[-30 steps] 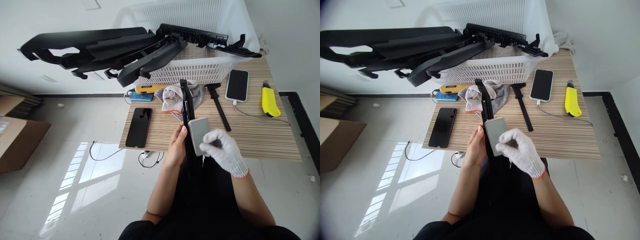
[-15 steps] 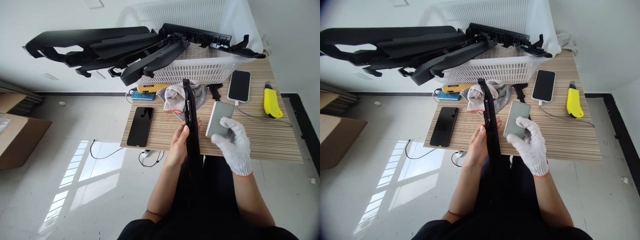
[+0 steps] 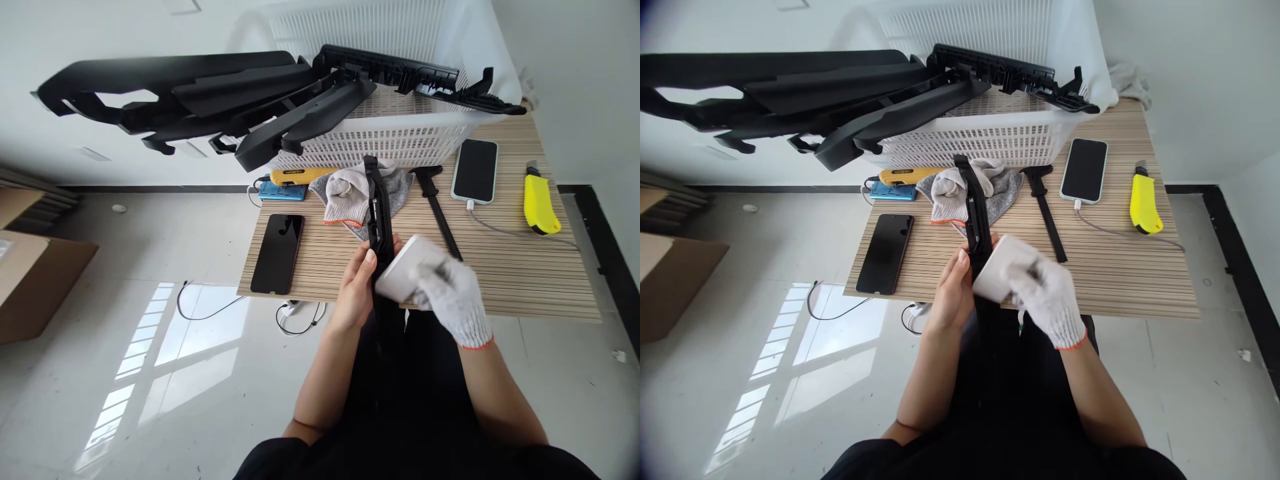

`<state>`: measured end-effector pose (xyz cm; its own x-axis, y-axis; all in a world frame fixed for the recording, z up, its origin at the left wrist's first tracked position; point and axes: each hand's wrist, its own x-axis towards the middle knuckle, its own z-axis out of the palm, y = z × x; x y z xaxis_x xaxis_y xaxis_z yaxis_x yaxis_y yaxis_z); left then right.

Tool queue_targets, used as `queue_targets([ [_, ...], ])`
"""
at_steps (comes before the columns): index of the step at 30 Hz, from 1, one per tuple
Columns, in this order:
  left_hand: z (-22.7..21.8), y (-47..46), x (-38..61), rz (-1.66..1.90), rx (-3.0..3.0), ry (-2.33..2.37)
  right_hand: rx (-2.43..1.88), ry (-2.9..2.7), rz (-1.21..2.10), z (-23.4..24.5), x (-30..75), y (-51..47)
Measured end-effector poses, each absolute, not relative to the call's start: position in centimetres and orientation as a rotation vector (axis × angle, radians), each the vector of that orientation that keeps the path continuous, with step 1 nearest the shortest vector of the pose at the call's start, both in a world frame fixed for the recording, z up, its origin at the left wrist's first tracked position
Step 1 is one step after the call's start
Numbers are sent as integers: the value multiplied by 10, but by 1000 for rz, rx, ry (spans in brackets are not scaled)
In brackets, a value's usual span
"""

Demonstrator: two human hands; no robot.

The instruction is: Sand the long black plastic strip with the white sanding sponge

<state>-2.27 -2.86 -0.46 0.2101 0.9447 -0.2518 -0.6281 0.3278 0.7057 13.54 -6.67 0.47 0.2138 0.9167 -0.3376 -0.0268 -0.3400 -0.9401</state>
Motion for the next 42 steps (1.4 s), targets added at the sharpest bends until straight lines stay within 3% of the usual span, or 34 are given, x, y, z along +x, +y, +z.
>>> queue_targets([
  [2, -5, -29, -23, 1156, 515, 726, -1552, -652, 1153, 6, 131, -64],
  [6, -5, -29, -23, 1162, 454, 730, -1545, -847, 1421, 6, 133, -67],
  [10, -3, -29, -23, 1155, 462, 721, -1550, -705, 1163, 8, 140, -73],
  [14, -3, -30, -23, 1162, 435, 722, -1545, -1057, 1415, 11, 140, -73],
  [18, -3, -30, -23, 1154, 464, 697, -1588, -785, 1172, 13, 135, -71],
  [22, -3, -30, -25, 1151, 481, 711, -1585, -1126, 1455, 16, 136, -70],
  [26, -3, -29, -25, 1140, 529, 700, -1610, -831, 1244, 13, 137, -69],
  [30, -4, -30, -25, 1150, 529, 724, -1593, -1076, 1458, 12, 135, -67],
  [34, -6, -30, -26, 1167, 584, 743, -1604, -807, 1252, 12, 132, -65],
  [38, -7, -31, -27, 1147, 577, 755, -1588, -1009, 1450, 13, 131, -66],
  [42, -6, -31, -27, 1157, 542, 770, -1609, -830, 1298, 14, 131, -68],
])
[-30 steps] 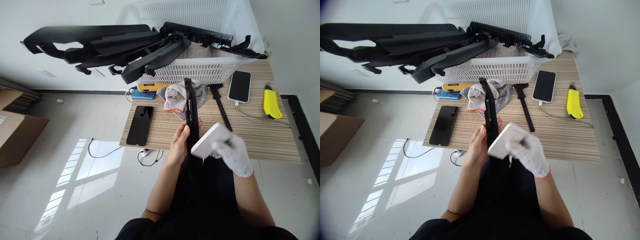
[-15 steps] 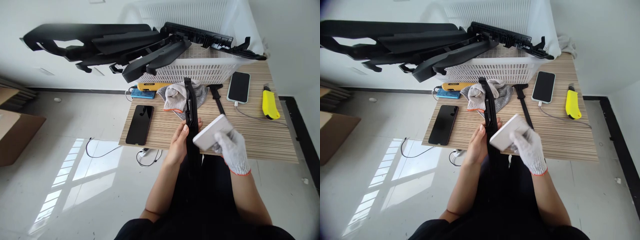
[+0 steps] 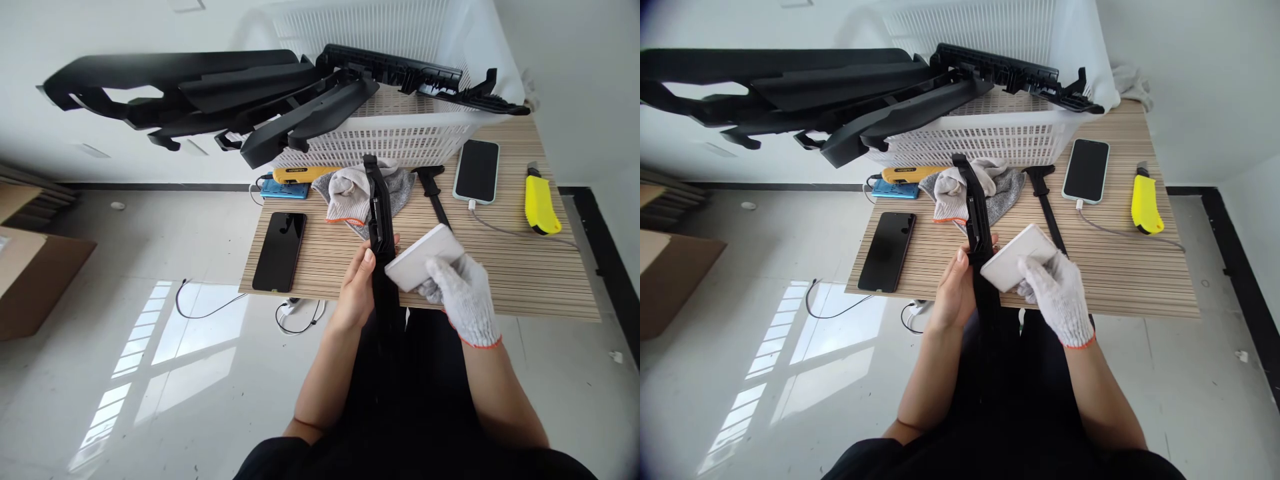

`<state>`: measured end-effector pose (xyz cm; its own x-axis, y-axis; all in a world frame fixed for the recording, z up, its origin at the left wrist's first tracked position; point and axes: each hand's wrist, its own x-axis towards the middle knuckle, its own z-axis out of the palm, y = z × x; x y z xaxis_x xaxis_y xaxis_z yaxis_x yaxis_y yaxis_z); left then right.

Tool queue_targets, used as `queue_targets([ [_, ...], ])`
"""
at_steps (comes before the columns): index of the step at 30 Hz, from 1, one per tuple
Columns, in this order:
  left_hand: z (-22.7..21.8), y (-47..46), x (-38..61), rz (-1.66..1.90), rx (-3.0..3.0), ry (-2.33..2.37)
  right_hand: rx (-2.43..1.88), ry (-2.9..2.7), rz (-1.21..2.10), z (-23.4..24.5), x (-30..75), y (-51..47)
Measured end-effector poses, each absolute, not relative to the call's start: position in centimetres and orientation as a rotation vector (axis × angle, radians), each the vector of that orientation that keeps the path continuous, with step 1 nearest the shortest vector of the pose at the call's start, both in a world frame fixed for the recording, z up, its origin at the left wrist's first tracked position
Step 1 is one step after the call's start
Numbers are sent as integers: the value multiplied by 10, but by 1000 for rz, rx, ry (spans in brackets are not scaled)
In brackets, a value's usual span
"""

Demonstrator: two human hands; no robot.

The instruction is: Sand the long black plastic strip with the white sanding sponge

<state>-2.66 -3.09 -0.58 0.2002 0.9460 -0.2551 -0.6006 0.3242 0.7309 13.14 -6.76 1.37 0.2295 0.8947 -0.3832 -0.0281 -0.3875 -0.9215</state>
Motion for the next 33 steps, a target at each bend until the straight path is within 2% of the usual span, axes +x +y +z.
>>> queue_targets([
  [3, -5, -31, -26, 1140, 530, 771, -1585, -980, 1430, 14, 132, -67],
  [7, -5, -31, -27, 1165, 578, 787, -1596, -847, 1309, 16, 131, -65],
  [11, -6, -31, -27, 1154, 568, 782, -1578, -1020, 1439, 16, 129, -64],
  [15, -6, -31, -27, 1188, 594, 772, -1632, -907, 1153, 14, 130, -65],
  [20, -6, -31, -27, 1165, 571, 774, -1580, -1089, 1295, 15, 131, -63],
  [23, -6, -31, -26, 1184, 586, 757, -1580, -925, 1188, 12, 130, -62],
  [30, -6, -30, -26, 1177, 569, 755, -1454, -995, 1095, 3, 126, -64],
  [33, -6, -30, -26, 1168, 578, 760, -1472, -978, 1233, 6, 126, -64],
])
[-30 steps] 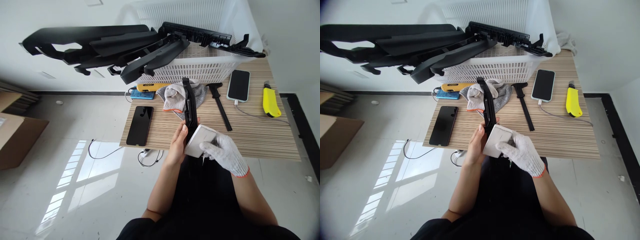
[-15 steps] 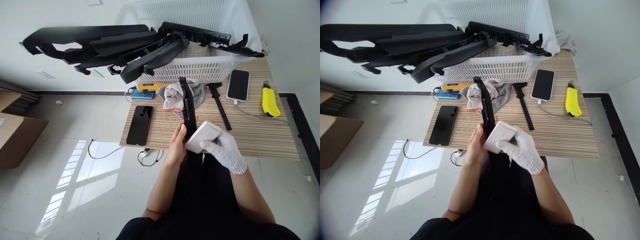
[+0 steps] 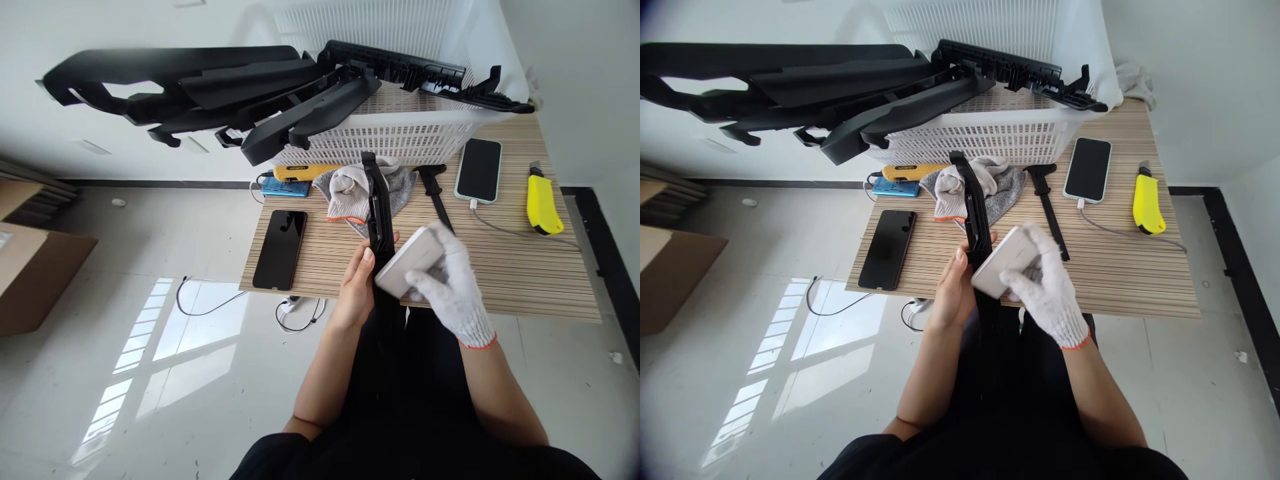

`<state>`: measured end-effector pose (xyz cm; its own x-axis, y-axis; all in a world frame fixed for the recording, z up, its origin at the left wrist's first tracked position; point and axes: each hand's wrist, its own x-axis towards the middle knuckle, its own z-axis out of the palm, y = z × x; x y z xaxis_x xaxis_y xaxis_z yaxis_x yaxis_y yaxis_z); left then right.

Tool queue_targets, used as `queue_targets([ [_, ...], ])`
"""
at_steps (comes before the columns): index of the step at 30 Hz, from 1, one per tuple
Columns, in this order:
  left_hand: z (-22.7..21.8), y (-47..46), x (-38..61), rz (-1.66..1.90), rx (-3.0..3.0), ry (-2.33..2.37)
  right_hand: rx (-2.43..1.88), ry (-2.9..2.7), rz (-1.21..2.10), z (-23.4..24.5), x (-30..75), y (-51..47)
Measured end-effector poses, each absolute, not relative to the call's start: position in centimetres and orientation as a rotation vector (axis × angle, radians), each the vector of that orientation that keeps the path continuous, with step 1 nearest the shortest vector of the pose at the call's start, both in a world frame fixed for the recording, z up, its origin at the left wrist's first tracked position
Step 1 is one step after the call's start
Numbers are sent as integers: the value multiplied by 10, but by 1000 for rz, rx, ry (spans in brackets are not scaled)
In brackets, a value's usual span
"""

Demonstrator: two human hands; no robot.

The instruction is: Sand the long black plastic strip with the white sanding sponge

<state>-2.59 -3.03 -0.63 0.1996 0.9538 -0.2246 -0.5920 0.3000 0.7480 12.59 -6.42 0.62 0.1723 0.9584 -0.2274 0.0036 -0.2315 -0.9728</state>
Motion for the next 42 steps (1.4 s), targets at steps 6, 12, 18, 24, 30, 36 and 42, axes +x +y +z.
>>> queue_targets([
  [6, -3, -30, -25, 1170, 547, 764, -1478, -842, 1141, 11, 123, -63],
  [12, -3, -29, -25, 1179, 541, 780, -1491, -897, 1144, 7, 119, -64],
  [18, -4, -30, -27, 1162, 597, 779, -1545, -1080, 1123, 6, 123, -67],
  [24, -5, -30, -27, 1165, 570, 782, -1573, -1168, 1037, 2, 134, -68],
  [30, -6, -32, -27, 1172, 540, 783, -1617, -1152, 993, 3, 139, -67],
  [36, -10, -31, -29, 1165, 587, 757, -1635, -1336, 950, -1, 148, -71],
  [42, -10, -32, -30, 1163, 605, 745, -1592, -1506, 980, -3, 152, -73],
])
